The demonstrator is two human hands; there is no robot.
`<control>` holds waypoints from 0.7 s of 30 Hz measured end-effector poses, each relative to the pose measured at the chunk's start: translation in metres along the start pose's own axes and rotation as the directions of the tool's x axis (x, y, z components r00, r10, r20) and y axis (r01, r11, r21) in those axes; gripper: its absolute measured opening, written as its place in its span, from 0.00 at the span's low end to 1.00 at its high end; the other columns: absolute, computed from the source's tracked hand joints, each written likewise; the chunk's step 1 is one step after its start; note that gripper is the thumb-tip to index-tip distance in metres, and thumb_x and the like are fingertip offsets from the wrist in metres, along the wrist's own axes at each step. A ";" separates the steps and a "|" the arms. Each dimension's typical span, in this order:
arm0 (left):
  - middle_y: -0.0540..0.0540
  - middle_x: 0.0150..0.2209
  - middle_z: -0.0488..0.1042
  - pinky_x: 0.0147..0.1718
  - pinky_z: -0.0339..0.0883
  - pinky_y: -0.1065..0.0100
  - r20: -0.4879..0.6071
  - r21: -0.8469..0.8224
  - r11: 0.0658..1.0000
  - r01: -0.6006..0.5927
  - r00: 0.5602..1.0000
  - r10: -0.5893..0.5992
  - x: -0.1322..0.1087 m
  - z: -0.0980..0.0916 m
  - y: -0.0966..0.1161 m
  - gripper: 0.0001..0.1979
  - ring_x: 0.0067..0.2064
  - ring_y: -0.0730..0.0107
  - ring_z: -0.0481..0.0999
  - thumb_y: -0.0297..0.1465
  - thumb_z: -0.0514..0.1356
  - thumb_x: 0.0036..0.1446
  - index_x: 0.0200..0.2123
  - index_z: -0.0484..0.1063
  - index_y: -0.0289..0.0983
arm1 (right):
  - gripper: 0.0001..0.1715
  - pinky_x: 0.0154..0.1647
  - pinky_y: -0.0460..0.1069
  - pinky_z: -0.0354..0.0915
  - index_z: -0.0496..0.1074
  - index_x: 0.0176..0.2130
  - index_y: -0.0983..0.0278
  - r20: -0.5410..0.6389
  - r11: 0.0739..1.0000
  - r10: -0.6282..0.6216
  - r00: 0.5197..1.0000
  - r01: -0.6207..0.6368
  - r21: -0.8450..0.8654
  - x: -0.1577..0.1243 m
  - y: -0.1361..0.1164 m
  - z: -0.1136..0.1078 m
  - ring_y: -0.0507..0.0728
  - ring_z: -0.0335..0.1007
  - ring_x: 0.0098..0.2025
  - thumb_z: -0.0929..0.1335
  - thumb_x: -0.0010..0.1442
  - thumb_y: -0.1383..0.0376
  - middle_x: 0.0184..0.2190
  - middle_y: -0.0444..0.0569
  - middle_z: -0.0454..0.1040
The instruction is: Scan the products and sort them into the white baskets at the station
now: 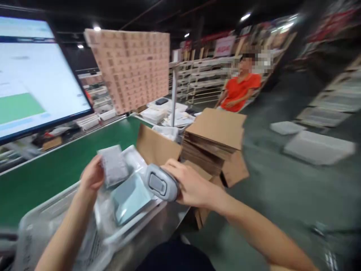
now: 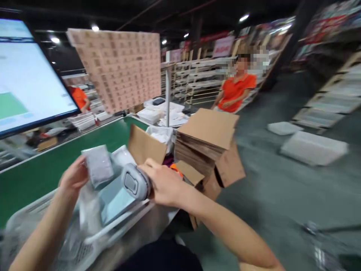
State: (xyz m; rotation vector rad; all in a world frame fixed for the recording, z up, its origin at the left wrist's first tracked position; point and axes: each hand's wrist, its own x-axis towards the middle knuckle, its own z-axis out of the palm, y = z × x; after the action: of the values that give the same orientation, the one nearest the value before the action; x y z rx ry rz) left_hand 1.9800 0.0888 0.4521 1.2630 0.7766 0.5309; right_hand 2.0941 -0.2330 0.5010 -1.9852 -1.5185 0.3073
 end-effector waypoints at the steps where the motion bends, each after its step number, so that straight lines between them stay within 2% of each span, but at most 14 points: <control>1: 0.43 0.38 0.83 0.39 0.79 0.61 -0.033 -0.068 0.997 0.021 0.999 -0.024 -0.006 -0.007 0.007 0.12 0.41 0.58 0.83 0.37 0.61 0.70 0.47 0.80 0.35 | 0.27 0.39 0.51 0.66 0.75 0.54 0.62 0.029 0.998 0.049 0.998 -0.048 -0.031 0.005 -0.002 0.001 0.59 0.74 0.40 0.73 0.54 0.68 0.47 0.52 0.71; 3: 0.47 0.32 0.81 0.33 0.75 0.67 -0.058 -0.221 0.973 0.069 0.995 -0.084 -0.015 -0.007 0.016 0.09 0.34 0.65 0.80 0.30 0.59 0.70 0.44 0.79 0.36 | 0.25 0.36 0.50 0.62 0.76 0.53 0.61 0.089 0.992 0.104 0.991 -0.096 -0.086 0.016 -0.007 0.006 0.57 0.72 0.37 0.73 0.55 0.68 0.46 0.50 0.71; 7: 0.50 0.29 0.80 0.27 0.71 0.74 -0.065 -0.394 0.914 0.099 0.989 -0.136 -0.027 0.013 0.021 0.10 0.27 0.74 0.76 0.24 0.58 0.69 0.37 0.79 0.35 | 0.25 0.36 0.50 0.59 0.75 0.53 0.61 0.128 0.991 0.095 0.987 -0.080 -0.111 0.029 -0.015 0.018 0.57 0.73 0.39 0.75 0.55 0.65 0.46 0.50 0.72; 12: 0.50 0.30 0.81 0.28 0.73 0.76 -0.014 -0.424 0.903 0.073 0.996 -0.087 -0.027 0.017 0.016 0.07 0.28 0.75 0.77 0.21 0.61 0.65 0.39 0.80 0.33 | 0.21 0.34 0.50 0.56 0.74 0.50 0.63 0.164 0.986 0.064 0.984 -0.037 -0.160 0.036 -0.030 0.020 0.58 0.73 0.40 0.75 0.57 0.63 0.45 0.50 0.74; 17: 0.50 0.34 0.83 0.30 0.74 0.76 0.021 -0.422 0.905 0.050 0.999 -0.045 -0.022 0.012 0.006 0.06 0.31 0.75 0.79 0.24 0.66 0.62 0.42 0.81 0.34 | 0.25 0.32 0.51 0.51 0.73 0.55 0.62 0.304 0.966 0.093 0.948 -0.011 -0.260 0.041 -0.052 0.026 0.61 0.76 0.43 0.73 0.57 0.67 0.52 0.53 0.77; 21: 0.50 0.35 0.83 0.33 0.75 0.73 0.017 -0.430 0.901 0.052 0.999 -0.050 -0.023 0.004 -0.003 0.08 0.32 0.73 0.78 0.27 0.72 0.55 0.39 0.80 0.35 | 0.24 0.33 0.51 0.52 0.72 0.53 0.63 0.334 0.970 0.086 0.939 -0.002 -0.245 0.045 -0.055 0.034 0.62 0.76 0.44 0.73 0.57 0.67 0.52 0.53 0.77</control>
State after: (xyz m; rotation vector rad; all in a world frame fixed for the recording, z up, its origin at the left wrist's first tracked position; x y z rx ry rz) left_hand 1.9679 0.0687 0.4551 0.8303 0.6409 0.6171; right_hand 2.0466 -0.1719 0.5151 -2.2475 -1.8006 0.5335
